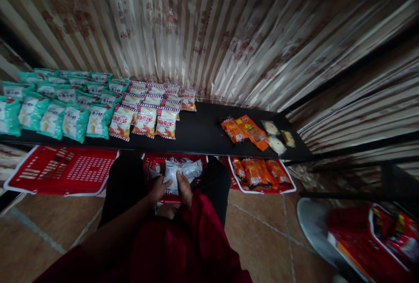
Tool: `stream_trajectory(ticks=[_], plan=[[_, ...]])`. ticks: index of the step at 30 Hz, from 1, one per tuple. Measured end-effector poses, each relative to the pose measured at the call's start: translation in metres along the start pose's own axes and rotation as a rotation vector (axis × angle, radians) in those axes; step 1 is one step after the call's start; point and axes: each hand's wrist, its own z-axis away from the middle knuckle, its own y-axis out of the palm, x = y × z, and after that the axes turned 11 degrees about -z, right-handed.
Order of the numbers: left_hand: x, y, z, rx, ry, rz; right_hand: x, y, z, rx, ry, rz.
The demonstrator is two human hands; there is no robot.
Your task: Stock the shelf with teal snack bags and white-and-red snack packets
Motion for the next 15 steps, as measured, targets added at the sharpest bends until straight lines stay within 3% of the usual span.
stream_trajectory(ticks=[4, 15], plan=[[-0.005, -0.003, 0.002, 0.016, -0.016, -0.021, 0.002, 0.004, 0.002, 0.071, 0.137, -0.13], [-0.016, -0.002, 0.0, -0.11, -0.06, -0.177, -0.008, 0.005, 0.002, 0.098, 0.101, -0.169]])
